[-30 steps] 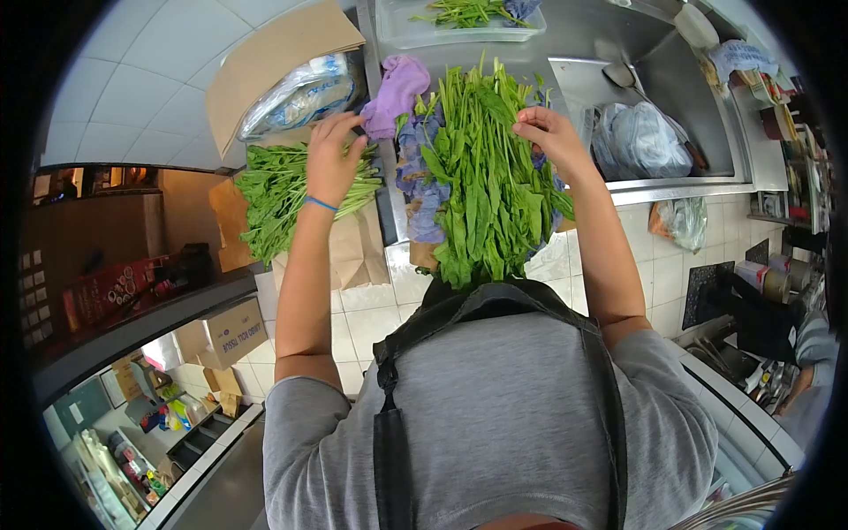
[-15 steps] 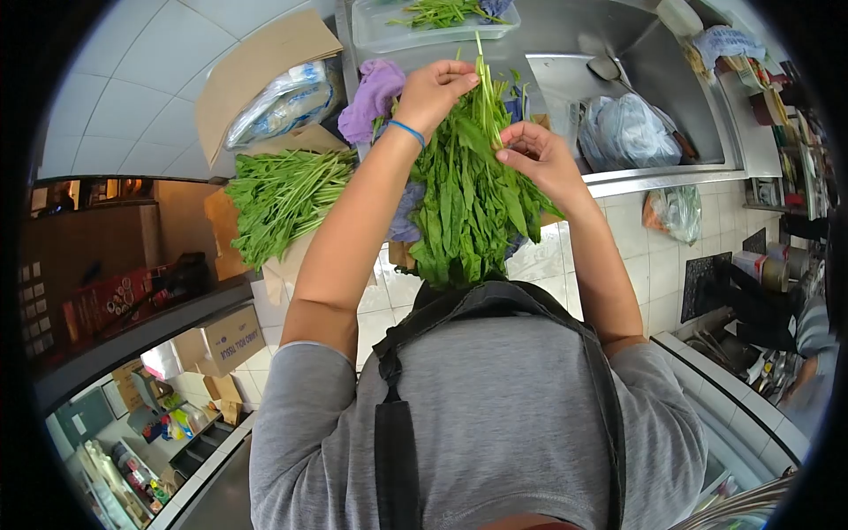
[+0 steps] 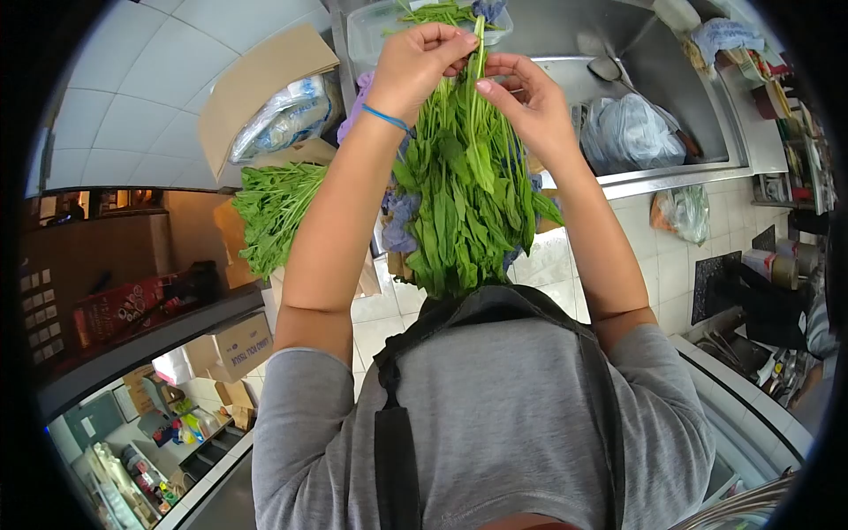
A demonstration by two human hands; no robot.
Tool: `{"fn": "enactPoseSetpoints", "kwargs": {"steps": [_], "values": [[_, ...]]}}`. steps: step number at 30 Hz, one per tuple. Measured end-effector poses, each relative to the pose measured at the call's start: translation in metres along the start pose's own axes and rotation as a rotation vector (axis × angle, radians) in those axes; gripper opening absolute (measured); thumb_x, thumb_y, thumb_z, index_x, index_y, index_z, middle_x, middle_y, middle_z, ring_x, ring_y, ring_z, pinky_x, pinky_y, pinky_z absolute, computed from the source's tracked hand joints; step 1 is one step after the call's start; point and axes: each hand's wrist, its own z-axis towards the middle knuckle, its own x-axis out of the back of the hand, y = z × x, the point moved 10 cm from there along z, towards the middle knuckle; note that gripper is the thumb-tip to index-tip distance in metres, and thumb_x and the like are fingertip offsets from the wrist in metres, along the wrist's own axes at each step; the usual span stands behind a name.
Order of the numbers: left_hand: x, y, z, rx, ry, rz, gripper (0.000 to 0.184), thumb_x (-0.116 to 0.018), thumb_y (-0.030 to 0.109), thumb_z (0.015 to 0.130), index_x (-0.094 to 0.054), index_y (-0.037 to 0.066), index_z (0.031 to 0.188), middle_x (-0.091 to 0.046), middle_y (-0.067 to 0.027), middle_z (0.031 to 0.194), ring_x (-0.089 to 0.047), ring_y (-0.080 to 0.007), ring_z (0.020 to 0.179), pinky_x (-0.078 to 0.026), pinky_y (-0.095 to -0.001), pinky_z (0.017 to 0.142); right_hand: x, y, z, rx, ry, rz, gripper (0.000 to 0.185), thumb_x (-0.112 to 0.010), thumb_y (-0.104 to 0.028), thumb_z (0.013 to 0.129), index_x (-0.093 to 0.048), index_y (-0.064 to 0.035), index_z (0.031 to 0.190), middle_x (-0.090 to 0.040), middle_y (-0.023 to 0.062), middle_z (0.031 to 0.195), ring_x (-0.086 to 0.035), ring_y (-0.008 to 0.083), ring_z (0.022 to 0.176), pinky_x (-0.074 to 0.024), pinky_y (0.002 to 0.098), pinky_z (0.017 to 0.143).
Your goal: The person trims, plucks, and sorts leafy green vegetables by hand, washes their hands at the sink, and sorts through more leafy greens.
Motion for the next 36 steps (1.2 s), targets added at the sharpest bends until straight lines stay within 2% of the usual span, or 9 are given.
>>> {"fn": "enactPoseSetpoints", "kwargs": {"steps": [4, 7, 11, 17, 19, 22, 29, 34, 36], "values": [[0.006, 0.033, -0.004, -0.014, 0.036, -0.012, 0.023, -0.068, 0.023, 0.088, -0.069, 0.004, 0.099, -0.065, -0.0007, 0.083, -0.057, -0.009, 0.074, -0.046, -0.024, 0.072, -0.015, -0.013, 0.004, -0.096, -0.077, 0.251, 0.034, -0.067, -0.012, 0.086, -0.055, 0.0034, 0.115, -0.066, 0.0056, 0.088, -0.058, 0.0085, 0.07, -0.0442, 0.0203, 0.063], [0.008, 0.039, -0.008, -0.018, 0.001, -0.022, 0.025, -0.068, 0.023, 0.088, -0.069, 0.003, 0.102, -0.067, -0.0026, 0.088, -0.058, -0.0093, 0.077, -0.046, -0.0239, 0.073, -0.013, -0.015, 0.004, -0.136, -0.076, 0.306, 0.031, -0.065, -0.008, 0.087, -0.055, 0.0058, 0.113, -0.066, 0.0059, 0.082, -0.061, 0.0095, 0.07, -0.0444, 0.0212, 0.062], [0.007, 0.043, -0.018, -0.027, -0.045, 0.06, 0.028, -0.067, 0.024, 0.088, -0.068, 0.003, 0.105, -0.068, -0.0042, 0.093, -0.059, -0.0099, 0.081, -0.046, -0.0236, 0.075, -0.01, -0.013, 0.003, -0.162, -0.088, 0.33, 0.029, -0.064, -0.007, 0.087, -0.056, 0.0044, 0.113, -0.067, 0.0057, 0.081, -0.06, 0.01, 0.068, -0.0442, 0.0218, 0.06], [-0.003, 0.047, -0.034, -0.126, -0.074, 0.168, 0.029, -0.073, 0.017, 0.083, -0.067, 0.0, 0.105, -0.067, -0.006, 0.095, -0.061, -0.0097, 0.086, -0.048, -0.023, 0.076, -0.011, -0.02, -0.001, -0.145, -0.108, 0.337, 0.027, -0.065, -0.007, 0.088, -0.057, 0.0028, 0.112, -0.066, 0.0051, 0.082, -0.061, 0.0098, 0.068, -0.044, 0.0218, 0.061], [-0.004, 0.045, -0.036, -0.121, -0.053, 0.161, 0.027, -0.076, 0.012, 0.078, -0.068, -0.003, 0.099, -0.067, -0.0047, 0.086, -0.06, -0.0084, 0.077, -0.049, -0.0225, 0.071, -0.013, -0.021, -0.002, -0.148, -0.116, 0.353, 0.027, -0.065, -0.008, 0.088, -0.058, 0.0023, 0.111, -0.066, 0.0049, 0.083, -0.061, 0.0098, 0.069, -0.0438, 0.0218, 0.062], [0.0, 0.037, -0.036, -0.044, -0.077, 0.167, 0.028, -0.074, 0.012, 0.081, -0.066, -0.001, 0.104, -0.067, -0.0057, 0.093, -0.061, -0.0096, 0.085, -0.048, -0.0219, 0.078, -0.013, -0.024, -0.007, -0.199, -0.097, 0.37, 0.027, -0.066, -0.009, 0.087, -0.058, 0.002, 0.11, -0.066, 0.0046, 0.085, -0.06, 0.0095, 0.071, -0.0446, 0.0216, 0.063], [0.0, 0.046, -0.041, -0.034, -0.132, 0.184, 0.022, -0.072, 0.012, 0.083, -0.068, -0.001, 0.1, -0.067, -0.0047, 0.091, -0.061, -0.0091, 0.083, -0.048, -0.0214, 0.077, -0.017, -0.027, -0.013, -0.153, -0.179, 0.295, 0.027, -0.069, -0.01, 0.085, -0.061, 0.0003, 0.108, -0.067, 0.0036, 0.086, -0.06, 0.0087, 0.076, -0.0457, 0.021, 0.068], [0.011, 0.059, -0.042, -0.078, -0.055, 0.348, 0.018, -0.068, 0.009, 0.084, -0.066, -0.002, 0.098, -0.067, -0.0053, 0.091, -0.061, -0.0099, 0.085, -0.048, -0.0233, 0.076, -0.01, -0.023, -0.015, -0.181, -0.147, 0.292, 0.022, -0.069, -0.012, 0.085, -0.064, -0.0017, 0.104, -0.069, 0.0047, 0.088, -0.061, 0.008, 0.08, -0.0438, 0.0202, 0.067], [0.018, 0.056, -0.039, -0.09, -0.051, 0.278, 0.019, -0.067, 0.009, 0.084, -0.064, -0.001, 0.1, -0.067, -0.0055, 0.091, -0.061, -0.0108, 0.085, -0.048, -0.024, 0.077, -0.009, -0.027, -0.018, -0.192, -0.15, 0.287, 0.02, -0.068, -0.012, 0.086, -0.064, -0.0023, 0.103, -0.069, 0.004, 0.088, -0.061, 0.0078, 0.081, -0.0425, 0.0207, 0.068]]}}
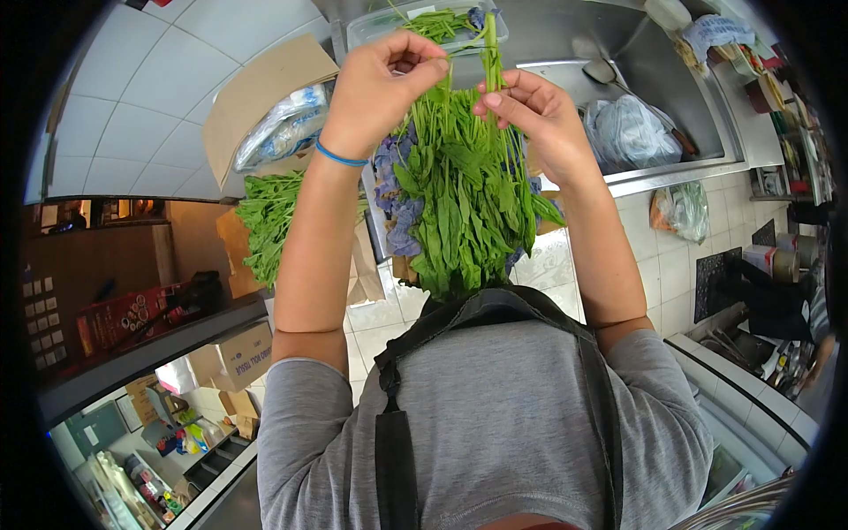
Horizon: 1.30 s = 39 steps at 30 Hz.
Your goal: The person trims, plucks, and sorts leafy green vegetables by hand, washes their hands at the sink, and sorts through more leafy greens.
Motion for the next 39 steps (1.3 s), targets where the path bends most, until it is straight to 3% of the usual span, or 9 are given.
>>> {"fn": "enactPoseSetpoints", "kwargs": {"steps": [4, 11, 13, 17, 19, 29, 37, 39], "values": [[-0.004, -0.005, -0.001, 0.069, -0.066, -0.291, 0.023, -0.065, 0.009, 0.086, -0.058, 0.0, 0.106, -0.066, -0.0059, 0.089, -0.062, -0.0137, 0.085, -0.047, -0.0257, 0.08, 0.003, 0.002, -0.001, 0.013, 0.04, -0.027, 0.021, -0.068, -0.012, 0.086, -0.065, -0.0013, 0.103, -0.069, 0.0041, 0.085, -0.061, 0.0066, 0.075, -0.043, 0.0199, 0.064], [-0.029, -0.009, -0.001, 0.035, -0.02, -0.367, 0.026, -0.072, 0.01, 0.082, -0.059, 0.001, 0.102, -0.064, -0.0049, 0.085, -0.06, -0.0115, 0.078, -0.047, -0.0249, 0.073, 0.002, 0.005, 0.001, 0.056, 0.133, -0.199, 0.017, -0.073, -0.007, 0.081, -0.064, 0.0002, 0.093, -0.066, 0.0023, 0.077, -0.058, 0.0051, 0.069, -0.0441, 0.0193, 0.058], [-0.024, -0.01, 0.002, -0.06, 0.061, -0.384, 0.023, -0.074, 0.01, 0.081, -0.061, 0.001, 0.097, -0.064, -0.0042, 0.084, -0.058, -0.0105, 0.074, -0.047, -0.0238, 0.069, 0.004, 0.004, 0.001, 0.089, 0.188, -0.315, 0.016, -0.073, -0.007, 0.08, -0.063, 0.0009, 0.09, -0.066, 0.0019, 0.078, -0.058, 0.0055, 0.069, -0.0458, 0.0202, 0.06], [-0.019, -0.014, 0.001, -0.023, 0.09, -0.371, 0.017, -0.073, 0.009, 0.082, -0.063, 0.001, 0.094, -0.065, -0.0044, 0.084, -0.059, -0.0107, 0.073, -0.047, -0.0234, 0.069, 0.002, 0.004, 0.001, 0.093, 0.184, -0.269, 0.019, -0.074, -0.007, 0.08, -0.063, 0.0015, 0.093, -0.066, 0.0018, 0.079, -0.058, 0.0058, 0.07, -0.0472, 0.0208, 0.061], [-0.021, -0.016, 0.0, 0.029, 0.015, -0.4, 0.016, -0.071, 0.008, 0.084, -0.065, -0.001, 0.095, -0.066, -0.0056, 0.086, -0.059, -0.0108, 0.073, -0.047, -0.024, 0.068, -0.006, -0.001, -0.001, 0.03, 0.13, -0.006, 0.021, -0.073, -0.011, 0.082, -0.064, 0.0008, 0.097, -0.066, 0.002, 0.08, -0.058, 0.0058, 0.068, -0.045, 0.0204, 0.059], [-0.017, -0.015, 0.002, 0.052, -0.134, -0.319, 0.017, -0.065, 0.01, 0.088, -0.065, -0.004, 0.099, -0.066, -0.0064, 0.088, -0.058, -0.0102, 0.075, -0.047, -0.0239, 0.069, 0.001, 0.006, -0.001, -0.034, 0.037, -0.016, 0.024, -0.07, -0.019, 0.086, -0.064, -0.0013, 0.1, -0.066, 0.0011, 0.082, -0.055, 0.006, 0.063, -0.0371, 0.0182, 0.053], [-0.025, -0.014, -0.004, 0.114, -0.228, -0.408, 0.02, -0.063, 0.013, 0.09, -0.063, -0.003, 0.103, -0.065, -0.0052, 0.088, -0.059, -0.0094, 0.077, -0.048, -0.023, 0.071, -0.004, 0.002, -0.003, 0.005, -0.01, 0.045, 0.022, -0.072, -0.017, 0.085, -0.063, -0.0019, 0.099, -0.065, 0.0006, 0.087, -0.057, 0.0063, 0.076, -0.0449, 0.0208, 0.071], [-0.021, -0.013, -0.004, 0.107, -0.223, -0.382, 0.02, -0.063, 0.013, 0.091, -0.064, -0.003, 0.102, -0.065, -0.0047, 0.087, -0.059, -0.0092, 0.078, -0.048, -0.0229, 0.071, -0.003, 0.001, -0.004, -0.011, -0.018, 0.079, 0.021, -0.071, -0.016, 0.085, -0.063, -0.0017, 0.098, -0.064, 0.0005, 0.086, -0.057, 0.0064, 0.075, -0.0449, 0.0207, 0.071]]}}
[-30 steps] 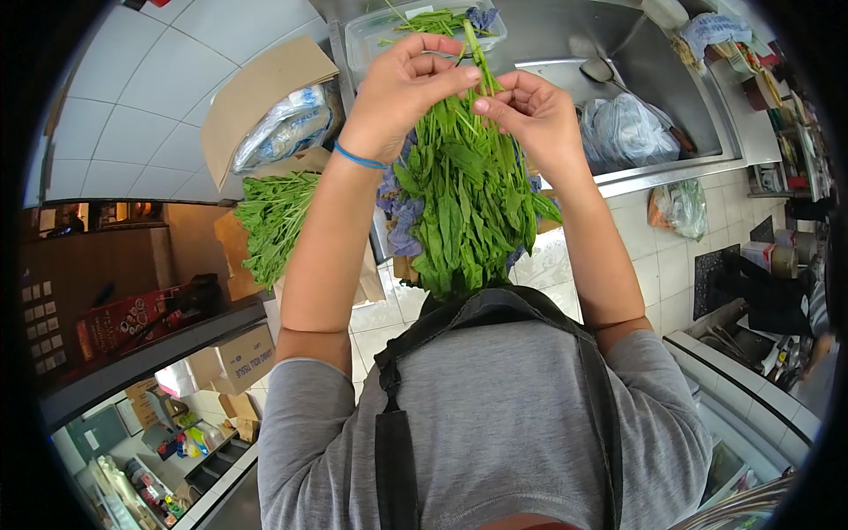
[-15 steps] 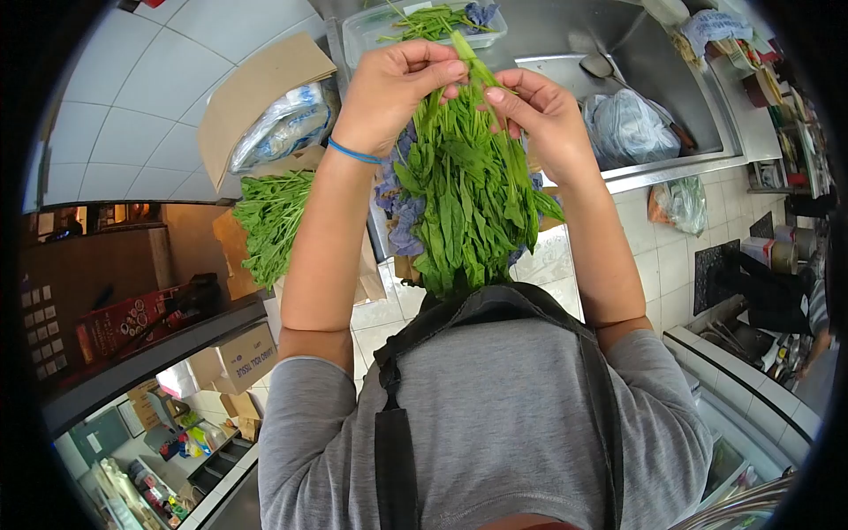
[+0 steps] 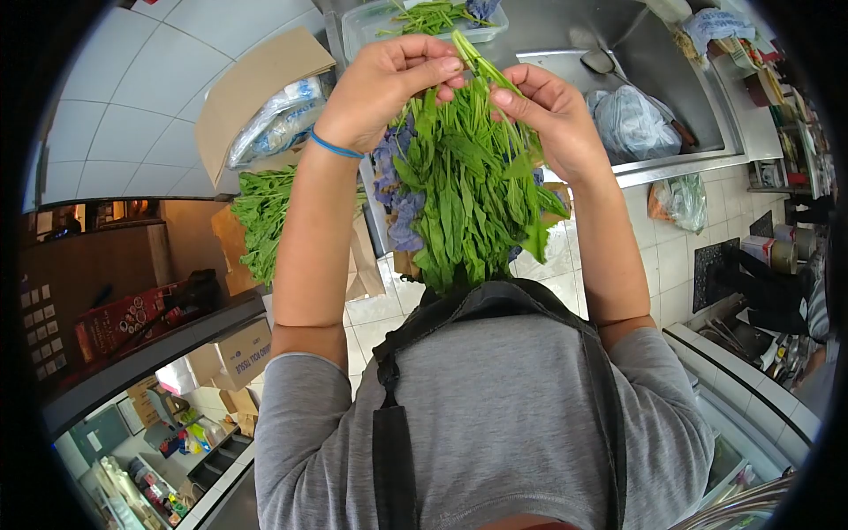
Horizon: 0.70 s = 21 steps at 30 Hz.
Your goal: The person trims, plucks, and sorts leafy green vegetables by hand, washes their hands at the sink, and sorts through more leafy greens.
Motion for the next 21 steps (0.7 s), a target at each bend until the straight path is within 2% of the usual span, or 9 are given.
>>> {"fn": "enactPoseSetpoints", "kwargs": {"steps": [2, 5, 9, 11, 14, 16, 17, 18, 21], "values": [[0.008, 0.004, -0.001, -0.006, 0.005, 0.026, 0.019, -0.062, 0.014, 0.091, -0.065, -0.003, 0.101, -0.065, -0.0043, 0.086, -0.059, -0.0091, 0.078, -0.048, -0.0228, 0.071, 0.005, 0.0, -0.002, -0.016, -0.007, 0.034, 0.021, -0.071, -0.016, 0.085, -0.063, -0.0015, 0.098, -0.064, 0.0004, 0.085, -0.057, 0.0065, 0.074, -0.0448, 0.0207, 0.07], [0.044, 0.023, 0.004, -0.127, 0.155, 0.501, 0.017, -0.062, 0.013, 0.09, -0.067, -0.001, 0.098, -0.065, -0.0032, 0.086, -0.058, -0.0089, 0.077, -0.048, -0.0234, 0.072, 0.014, 0.004, -0.007, -0.076, -0.073, -0.033, 0.02, -0.07, -0.015, 0.086, -0.062, -0.0009, 0.098, -0.063, 0.0005, 0.083, -0.057, 0.0067, 0.074, -0.0449, 0.0206, 0.069], [0.066, 0.071, 0.009, -0.273, 0.355, 0.619, 0.017, -0.063, 0.012, 0.088, -0.068, -0.001, 0.098, -0.067, -0.0035, 0.09, -0.059, -0.0096, 0.079, -0.048, -0.0237, 0.074, 0.029, 0.007, -0.013, -0.137, -0.018, -0.035, 0.016, -0.066, -0.013, 0.089, -0.06, -0.0006, 0.099, -0.061, 0.0013, 0.085, -0.057, 0.0095, 0.071, -0.047, 0.0231, 0.069], [0.063, 0.105, 0.019, -0.592, 0.442, 0.785, 0.023, -0.058, 0.015, 0.092, -0.063, 0.0, 0.11, -0.067, -0.006, 0.089, -0.063, -0.0168, 0.073, -0.05, -0.0268, 0.065, 0.035, 0.009, -0.014, -0.144, 0.017, 0.024, 0.016, -0.065, -0.012, 0.09, -0.06, -0.0003, 0.099, -0.061, 0.0018, 0.085, -0.058, 0.0104, 0.071, -0.0476, 0.0237, 0.068], [0.083, 0.093, 0.069, -0.767, 0.517, 0.979, 0.019, -0.059, 0.009, 0.089, -0.066, 0.0, 0.104, -0.068, -0.0106, 0.095, -0.063, -0.021, 0.076, -0.051, -0.03, 0.07, 0.038, 0.008, -0.015, -0.111, 0.011, 0.061, 0.016, -0.063, -0.012, 0.09, -0.059, -0.0003, 0.101, -0.061, 0.0033, 0.087, -0.061, 0.0125, 0.073, -0.0489, 0.0251, 0.067], [0.05, 0.071, 0.075, -0.958, 0.75, 1.931, 0.012, -0.058, 0.005, 0.088, -0.068, 0.0, 0.093, -0.067, -0.0129, 0.096, -0.063, -0.0229, 0.078, -0.05, -0.031, 0.073, 0.046, 0.008, -0.013, -0.112, 0.068, 0.142, 0.017, -0.063, -0.011, 0.091, -0.059, 0.0, 0.104, -0.061, 0.0046, 0.088, -0.061, 0.0137, 0.072, -0.0492, 0.026, 0.067], [0.046, 0.065, 0.076, -0.962, 0.75, 1.931, 0.012, -0.058, 0.005, 0.088, -0.068, 0.0, 0.093, -0.067, -0.0129, 0.096, -0.063, -0.0229, 0.078, -0.05, -0.031, 0.073, 0.048, 0.008, -0.012, -0.109, 0.069, 0.142, 0.017, -0.063, -0.011, 0.091, -0.059, 0.0, 0.104, -0.061, 0.0046, 0.088, -0.061, 0.0137, 0.072, -0.0492, 0.026, 0.067], [0.036, 0.069, 0.068, -0.954, 0.634, 1.627, 0.008, -0.06, 0.004, 0.086, -0.066, 0.0, 0.089, -0.067, -0.0121, 0.093, -0.062, -0.0205, 0.078, -0.049, -0.0292, 0.072, 0.052, 0.008, -0.013, -0.092, 0.094, 0.162, 0.019, -0.064, -0.012, 0.09, -0.06, 0.0003, 0.103, -0.062, 0.0045, 0.087, -0.061, 0.0133, 0.072, -0.0481, 0.0255, 0.066], [0.02, 0.04, 0.055, -0.651, 0.374, 0.992, 0.016, -0.064, 0.011, 0.087, -0.069, 0.0, 0.098, -0.068, -0.0035, 0.094, -0.061, -0.0101, 0.083, -0.048, -0.024, 0.077, 0.06, 0.01, -0.012, -0.077, 0.145, 0.186, 0.02, -0.066, -0.013, 0.089, -0.06, 0.0006, 0.103, -0.063, 0.0043, 0.086, -0.062, 0.0129, 0.071, -0.047, 0.0251, 0.065]]}}
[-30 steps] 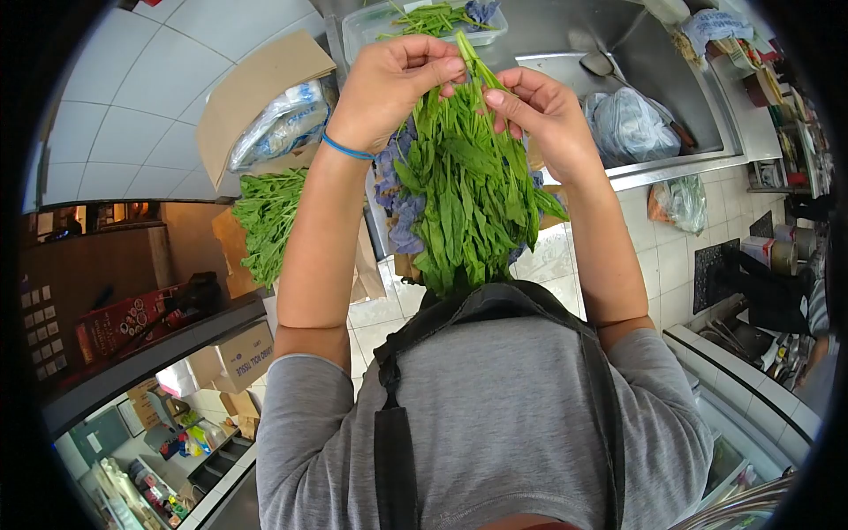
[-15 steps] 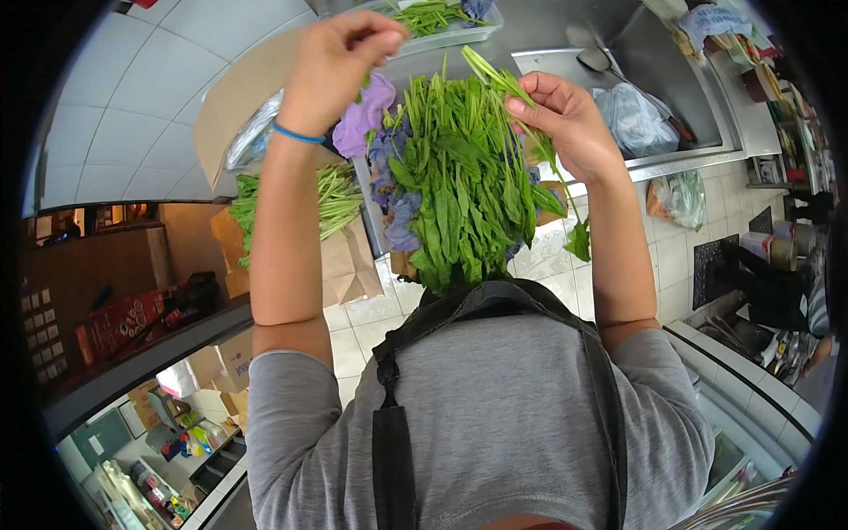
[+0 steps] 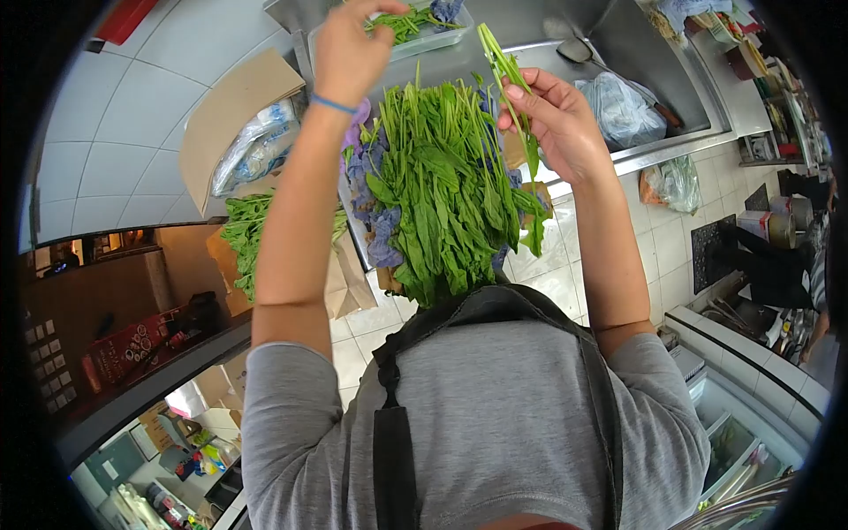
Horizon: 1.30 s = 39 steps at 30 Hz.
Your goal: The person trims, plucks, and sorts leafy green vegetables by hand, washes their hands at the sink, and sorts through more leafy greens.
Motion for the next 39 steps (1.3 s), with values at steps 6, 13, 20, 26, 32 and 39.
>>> {"fn": "enactPoseSetpoints", "kwargs": {"steps": [6, 13, 20, 26, 32, 39], "values": [[-0.055, 0.027, -0.061, 0.629, -0.121, -0.845, 0.02, -0.07, 0.012, 0.084, -0.068, -0.001, 0.099, -0.068, -0.0048, 0.094, -0.061, -0.0105, 0.085, -0.048, -0.025, 0.08, -0.004, -0.001, 0.005, 0.045, 0.019, -0.044, 0.02, -0.067, -0.012, 0.088, -0.06, -0.0002, 0.102, -0.064, 0.0034, 0.083, -0.062, 0.0119, 0.069, -0.0464, 0.0239, 0.064], [-0.039, 0.034, -0.061, 0.58, 0.078, -0.794, 0.017, -0.075, 0.011, 0.08, -0.069, -0.002, 0.09, -0.068, -0.0034, 0.08, -0.06, -0.0071, 0.071, -0.049, -0.0208, 0.066, -0.015, 0.002, 0.003, 0.1, 0.037, -0.118, 0.019, -0.068, -0.012, 0.087, -0.06, -0.0012, 0.1, -0.063, 0.0024, 0.082, -0.062, 0.0107, 0.068, -0.044, 0.022, 0.063], [-0.03, 0.039, -0.064, 0.583, 0.088, -0.768, 0.015, -0.073, 0.011, 0.082, -0.071, -0.002, 0.09, -0.068, -0.0028, 0.079, -0.06, -0.0069, 0.071, -0.048, -0.0215, 0.066, -0.013, 0.0, -0.003, 0.126, 0.068, -0.079, 0.019, -0.068, -0.012, 0.087, -0.059, -0.0011, 0.1, -0.063, 0.0023, 0.081, -0.062, 0.0105, 0.068, -0.0436, 0.022, 0.062], [-0.014, 0.055, -0.058, 0.447, 0.174, -0.639, 0.013, -0.074, 0.008, 0.079, -0.071, -0.001, 0.089, -0.069, -0.0055, 0.081, -0.062, -0.0114, 0.072, -0.049, -0.0239, 0.068, -0.012, -0.002, -0.009, 0.148, 0.089, -0.049, 0.017, -0.067, -0.009, 0.087, -0.06, -0.0008, 0.099, -0.064, 0.0031, 0.083, -0.061, 0.0106, 0.068, -0.0437, 0.0221, 0.062], [0.005, 0.089, -0.05, 0.179, 0.229, -0.332, 0.018, -0.075, 0.003, 0.074, -0.072, 0.002, 0.092, -0.068, -0.0079, 0.087, -0.064, -0.0153, 0.075, -0.051, -0.0259, 0.072, -0.019, -0.007, -0.017, 0.211, 0.089, -0.101, 0.02, -0.066, -0.006, 0.087, -0.06, 0.0005, 0.105, -0.065, 0.0034, 0.085, -0.061, 0.0097, 0.069, -0.0432, 0.0214, 0.062], [0.01, 0.109, -0.054, -0.004, 0.272, -0.142, 0.02, -0.076, 0.003, 0.072, -0.071, 0.002, 0.092, -0.067, -0.0093, 0.087, -0.064, -0.0173, 0.074, -0.051, -0.027, 0.068, -0.029, -0.014, -0.027, 0.241, 0.06, -0.102, 0.034, -0.065, -0.004, 0.086, -0.058, -0.0027, 0.119, -0.063, 0.0009, 0.087, -0.06, 0.0089, 0.07, -0.0432, 0.0204, 0.061]]}}
